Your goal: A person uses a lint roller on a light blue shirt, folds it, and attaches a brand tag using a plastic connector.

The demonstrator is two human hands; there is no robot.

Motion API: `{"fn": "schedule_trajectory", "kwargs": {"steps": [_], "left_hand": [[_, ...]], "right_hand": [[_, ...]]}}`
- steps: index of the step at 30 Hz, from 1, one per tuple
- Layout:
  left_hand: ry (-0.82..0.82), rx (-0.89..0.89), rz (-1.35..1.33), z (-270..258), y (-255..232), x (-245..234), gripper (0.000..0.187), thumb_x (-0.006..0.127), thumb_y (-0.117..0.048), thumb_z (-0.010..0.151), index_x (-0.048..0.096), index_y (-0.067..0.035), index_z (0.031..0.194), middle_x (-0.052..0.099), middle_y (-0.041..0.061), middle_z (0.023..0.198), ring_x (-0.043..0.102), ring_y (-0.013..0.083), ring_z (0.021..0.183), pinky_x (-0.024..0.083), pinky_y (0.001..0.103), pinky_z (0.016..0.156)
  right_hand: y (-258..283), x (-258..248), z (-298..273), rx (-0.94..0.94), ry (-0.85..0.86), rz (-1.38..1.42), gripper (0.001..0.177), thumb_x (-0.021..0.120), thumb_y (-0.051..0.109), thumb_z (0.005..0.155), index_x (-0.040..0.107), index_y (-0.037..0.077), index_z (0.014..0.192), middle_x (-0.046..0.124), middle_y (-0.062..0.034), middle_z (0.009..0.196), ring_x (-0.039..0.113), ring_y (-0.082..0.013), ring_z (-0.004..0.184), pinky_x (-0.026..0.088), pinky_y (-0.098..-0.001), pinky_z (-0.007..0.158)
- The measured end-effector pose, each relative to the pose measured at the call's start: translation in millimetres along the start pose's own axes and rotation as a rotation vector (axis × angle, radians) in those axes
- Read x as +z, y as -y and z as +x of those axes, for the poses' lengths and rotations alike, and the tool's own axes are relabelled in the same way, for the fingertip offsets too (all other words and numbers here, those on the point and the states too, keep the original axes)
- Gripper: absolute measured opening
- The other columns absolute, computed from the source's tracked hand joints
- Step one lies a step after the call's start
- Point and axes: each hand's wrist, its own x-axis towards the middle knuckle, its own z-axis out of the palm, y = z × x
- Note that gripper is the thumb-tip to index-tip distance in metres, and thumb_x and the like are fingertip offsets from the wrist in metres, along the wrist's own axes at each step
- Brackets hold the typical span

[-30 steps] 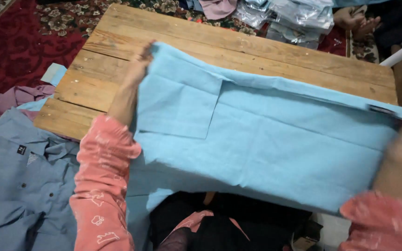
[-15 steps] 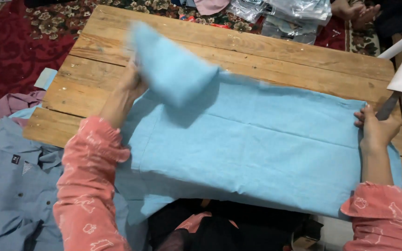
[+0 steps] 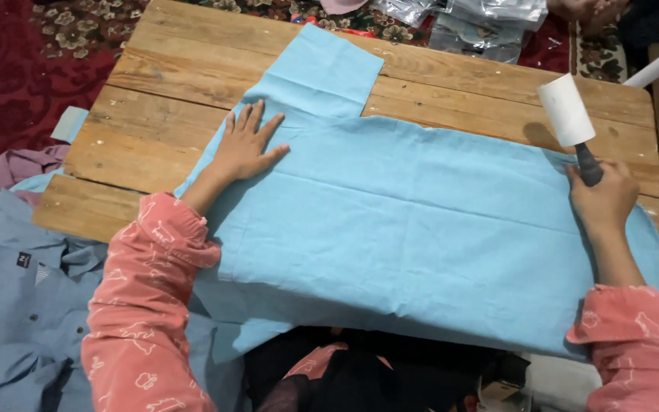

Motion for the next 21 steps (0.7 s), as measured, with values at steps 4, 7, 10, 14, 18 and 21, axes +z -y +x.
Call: {"fn": "schedule_trajectory", "kwargs": {"steps": [4, 7, 10, 14, 18, 21], "left_hand": [[-0.074, -0.199, -0.03, -0.7, 12.7, -1.9, 0.074, 0.046, -0.062, 0.099, 0.045, -0.014, 0.155, 0.024, 0.031, 0.16, 0.021, 0.0492, 0.146, 0.02, 0.065, 0.113], [-0.099, -0.29, -0.072, -17.9, 15.3, -27.8, 0.07, 0.067, -0.046, 0.095, 0.05, -0.002, 0.146, 0.038, 0.035, 0.152, 0.044, 0.0492, 0.132, 0.042, 0.054, 0.103], [-0.225, -0.35, -0.1, -35.6, 19.4, -35.8, 0.065, 0.076, -0.042, 0.089, 0.057, -0.005, 0.139, 0.053, 0.025, 0.133, 0.052, 0.0456, 0.114, 0.046, 0.051, 0.094], [-0.173, -0.468, -0.165, -40.7, 35.6, -33.7, 0.076, 0.082, -0.064, 0.083, 0.067, -0.011, 0.136, 0.057, 0.013, 0.123, 0.052, 0.0352, 0.119, 0.049, 0.047, 0.093], [-0.219, -0.488, -0.313, -45.5, 34.8, -39.6, 0.068, 0.09, -0.051, 0.077, 0.069, -0.009, 0.127, 0.068, 0.012, 0.105, 0.067, 0.0367, 0.104, 0.055, 0.048, 0.084], [-0.26, -0.487, -0.351, -50.8, 30.5, -44.9, 0.064, 0.092, -0.047, 0.076, 0.07, -0.005, 0.119, 0.073, 0.016, 0.1, 0.071, 0.0392, 0.098, 0.056, 0.049, 0.08]], "right_hand": [[-1.0, 1.5, 5.1, -0.079, 0.011, -0.233, 0.031, 0.087, 0.025, 0.107, 0.076, -0.003, 0.104, 0.067, -0.0161, 0.095, 0.061, -0.0275, 0.071, 0.05, -0.0379, 0.065], [84.9, -25.7, 4.6, -0.021, 0.276, 0.175, 0.038, 0.086, 0.016, 0.091, 0.067, -0.007, 0.114, 0.071, -0.022, 0.096, 0.067, -0.0333, 0.078, 0.052, -0.0426, 0.072], [154.3, -34.7, -18.3, -0.348, 0.354, 0.407, 0.037, 0.077, 0.011, 0.084, 0.068, 0.007, 0.119, 0.075, -0.0078, 0.117, 0.072, -0.0266, 0.086, 0.055, -0.0348, 0.075], [195.2, -38.8, -11.6, -0.538, 0.322, 0.13, 0.025, 0.058, 0.04, 0.102, 0.07, 0.039, 0.124, 0.068, 0.0036, 0.085, 0.071, -0.0223, 0.074, 0.057, -0.0321, 0.068], [177.1, 0.2, 24.3, -0.447, 0.322, 0.039, 0.025, 0.06, 0.04, 0.103, 0.072, 0.034, 0.125, 0.068, -0.0068, 0.09, 0.07, -0.0369, 0.077, 0.057, -0.0475, 0.068], [157.1, 34.6, 54.0, -0.434, 0.182, -0.148, 0.024, 0.062, 0.046, 0.107, 0.074, 0.035, 0.124, 0.069, -0.0034, 0.09, 0.073, -0.0335, 0.077, 0.057, -0.0439, 0.069]]}}
